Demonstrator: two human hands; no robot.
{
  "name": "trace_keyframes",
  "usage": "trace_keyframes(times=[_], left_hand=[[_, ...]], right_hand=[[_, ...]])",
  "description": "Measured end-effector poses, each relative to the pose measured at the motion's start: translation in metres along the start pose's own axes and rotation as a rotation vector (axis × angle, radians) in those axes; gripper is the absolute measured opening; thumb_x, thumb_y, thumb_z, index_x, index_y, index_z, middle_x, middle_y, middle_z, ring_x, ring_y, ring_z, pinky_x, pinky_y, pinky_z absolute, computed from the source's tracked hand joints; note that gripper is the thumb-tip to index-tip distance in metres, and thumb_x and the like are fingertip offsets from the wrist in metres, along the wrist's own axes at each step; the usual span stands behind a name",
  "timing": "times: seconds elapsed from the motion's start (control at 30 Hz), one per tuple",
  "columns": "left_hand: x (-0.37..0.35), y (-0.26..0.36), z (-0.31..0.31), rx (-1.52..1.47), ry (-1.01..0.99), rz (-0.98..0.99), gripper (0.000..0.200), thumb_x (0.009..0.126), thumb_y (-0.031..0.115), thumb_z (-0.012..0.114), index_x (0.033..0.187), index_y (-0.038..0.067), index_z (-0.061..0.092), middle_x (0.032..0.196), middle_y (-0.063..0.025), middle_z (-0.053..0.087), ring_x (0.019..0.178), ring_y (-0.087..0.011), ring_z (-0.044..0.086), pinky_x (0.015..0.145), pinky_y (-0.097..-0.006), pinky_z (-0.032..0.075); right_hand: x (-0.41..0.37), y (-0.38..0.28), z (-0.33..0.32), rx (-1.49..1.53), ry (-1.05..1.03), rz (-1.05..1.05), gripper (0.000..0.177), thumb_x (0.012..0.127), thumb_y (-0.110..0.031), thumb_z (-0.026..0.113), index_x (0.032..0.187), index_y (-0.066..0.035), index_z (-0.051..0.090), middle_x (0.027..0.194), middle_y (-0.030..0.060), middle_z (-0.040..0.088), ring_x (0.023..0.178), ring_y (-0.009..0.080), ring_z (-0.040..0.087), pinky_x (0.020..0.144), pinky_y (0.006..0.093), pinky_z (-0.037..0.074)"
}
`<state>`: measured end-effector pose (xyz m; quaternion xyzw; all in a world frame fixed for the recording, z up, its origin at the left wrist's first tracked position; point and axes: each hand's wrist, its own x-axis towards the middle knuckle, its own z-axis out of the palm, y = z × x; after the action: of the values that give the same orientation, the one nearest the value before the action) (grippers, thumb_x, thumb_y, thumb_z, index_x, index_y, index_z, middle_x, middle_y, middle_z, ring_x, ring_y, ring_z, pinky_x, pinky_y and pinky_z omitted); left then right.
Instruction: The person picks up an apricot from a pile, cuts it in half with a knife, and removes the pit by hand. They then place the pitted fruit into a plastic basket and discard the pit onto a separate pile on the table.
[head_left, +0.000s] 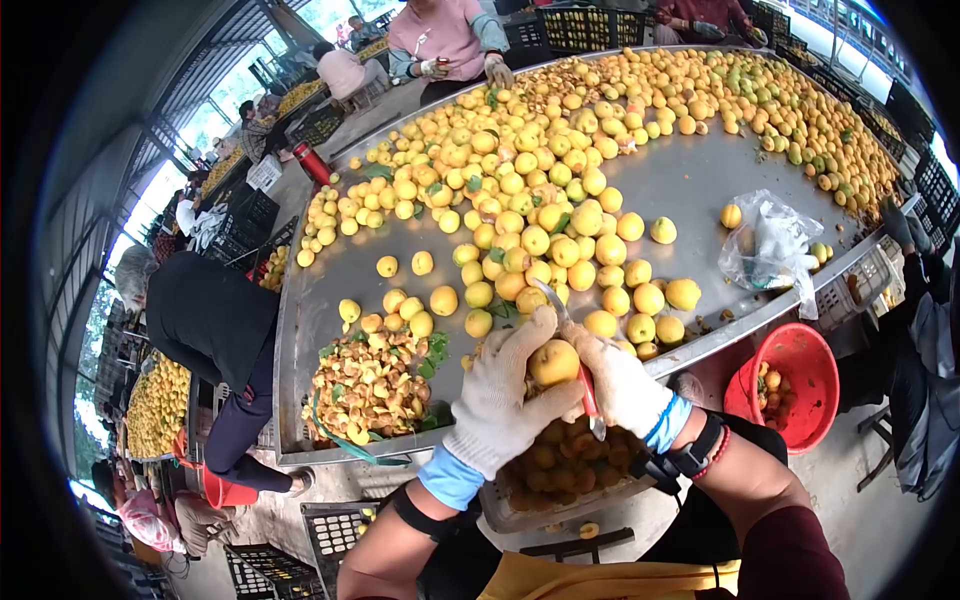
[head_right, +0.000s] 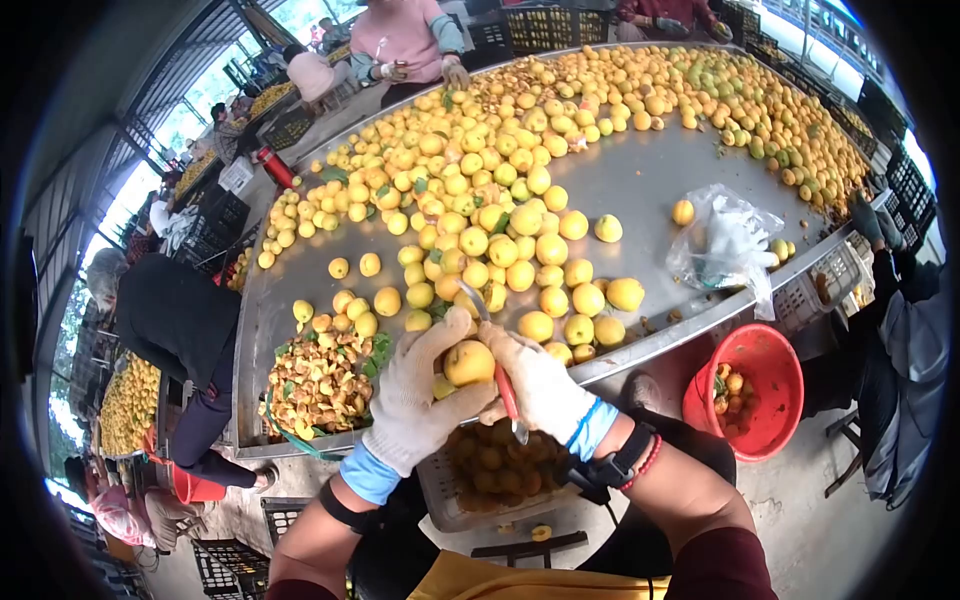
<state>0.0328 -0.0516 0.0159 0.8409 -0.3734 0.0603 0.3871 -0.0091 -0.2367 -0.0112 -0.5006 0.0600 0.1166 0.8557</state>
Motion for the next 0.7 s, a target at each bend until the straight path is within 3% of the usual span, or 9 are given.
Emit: trace_keyframes(times=[0.1,0.13,0.17,0.27,0.37,0.43,0.57,0.63,0.7], left_hand=[[-0.017,0.008,0.007,-0.17,0.129,0.007,0.08,0.082,0.021,0.083,0.152,0.004,0.048,0.139,-0.0212,0.055,0.121,-0.0325,0.061,0.101,-0.0417,0.053],[-0.023,0.016,0.011,-0.6,0.137,-0.223,0.076,0.088,0.013,0.078,0.154,0.003,0.044,0.143,-0.0184,0.053,0.123,-0.0272,0.058,0.101,-0.0388,0.054],[-0.028,0.02,0.014,-1.029,0.137,-0.455,0.072,0.093,0.005,0.072,0.157,0.003,0.039,0.146,-0.0156,0.051,0.126,-0.0219,0.056,0.1,-0.0359,0.055],[-0.046,0.004,0.026,-0.778,0.165,-0.326,0.068,0.096,0.001,0.067,0.157,0.003,0.037,0.146,-0.0144,0.05,0.123,-0.0183,0.056,0.098,-0.0322,0.057],[-0.05,-0.005,0.012,-0.949,0.228,-0.504,0.066,0.096,-0.001,0.066,0.156,0.002,0.037,0.143,-0.0147,0.051,0.121,-0.0183,0.058,0.096,-0.0312,0.058],[-0.046,-0.001,-0.009,-1.101,0.245,-0.608,0.073,0.093,-0.004,0.068,0.158,0.005,0.036,0.141,-0.0149,0.05,0.121,-0.0221,0.058,0.097,-0.0339,0.058],[-0.058,-0.023,-0.019,-1.093,0.218,-0.487,0.082,0.088,-0.009,0.065,0.162,0.008,0.031,0.147,-0.0121,0.045,0.128,-0.0231,0.054,0.103,-0.0372,0.055],[-0.062,-0.025,-0.023,-1.169,0.212,-0.462,0.085,0.087,-0.011,0.063,0.163,0.008,0.03,0.149,-0.011,0.043,0.132,-0.0238,0.052,0.106,-0.0386,0.053],[-0.063,-0.026,-0.028,-1.445,0.17,-0.413,0.088,0.085,-0.016,0.055,0.164,0.008,0.027,0.153,-0.0095,0.039,0.14,-0.0245,0.046,0.113,-0.0397,0.047]], right_hand=[[0.003,0.014,0.011,0.233,-0.047,0.089,0.044,0.11,-0.043,0.049,0.132,-0.006,0.058,0.107,0.0091,0.068,0.081,0.0176,0.072,0.055,0.0299,0.062],[0.002,0.018,0.017,0.076,-0.023,-0.013,0.041,0.11,-0.04,0.053,0.129,-0.004,0.059,0.111,0.0102,0.067,0.087,0.0186,0.072,0.056,0.0302,0.062],[0.001,0.015,0.025,0.222,0.051,0.063,0.039,0.108,-0.036,0.057,0.128,-0.003,0.06,0.105,0.0085,0.068,0.081,0.0158,0.072,0.057,0.0287,0.063],[0.003,0.015,0.022,-0.385,0.083,-0.167,0.036,0.107,-0.035,0.061,0.125,-0.004,0.065,0.089,0.0042,0.07,0.068,0.0095,0.068,0.057,0.0241,0.06],[0.003,0.005,0.02,-0.785,0.202,-0.308,0.03,0.106,-0.029,0.064,0.122,-0.005,0.067,0.088,0.0039,0.069,0.067,0.0079,0.067,0.063,0.023,0.059],[0.004,-0.014,0.019,-0.692,0.189,-0.085,0.032,0.104,-0.026,0.065,0.126,-0.003,0.065,0.089,0.0039,0.068,0.068,0.0106,0.067,0.064,0.0258,0.059],[-0.018,-0.042,0.031,-0.12,-0.17,0.047,0.034,0.108,-0.023,0.057,0.13,0.002,0.061,0.082,0.0058,0.066,0.062,0.0097,0.062,0.055,0.0225,0.051],[-0.007,-0.013,0.021,-0.495,-0.009,-0.038,0.032,0.109,-0.025,0.055,0.124,0.002,0.063,0.074,0.0052,0.065,0.059,0.0091,0.061,0.053,0.0223,0.049],[-0.016,-0.014,0.042,-0.505,-0.019,0.008,0.03,0.107,-0.028,0.057,0.109,0.0,0.068,0.07,0.0043,0.065,0.059,0.0085,0.061,0.053,0.0218,0.047]])
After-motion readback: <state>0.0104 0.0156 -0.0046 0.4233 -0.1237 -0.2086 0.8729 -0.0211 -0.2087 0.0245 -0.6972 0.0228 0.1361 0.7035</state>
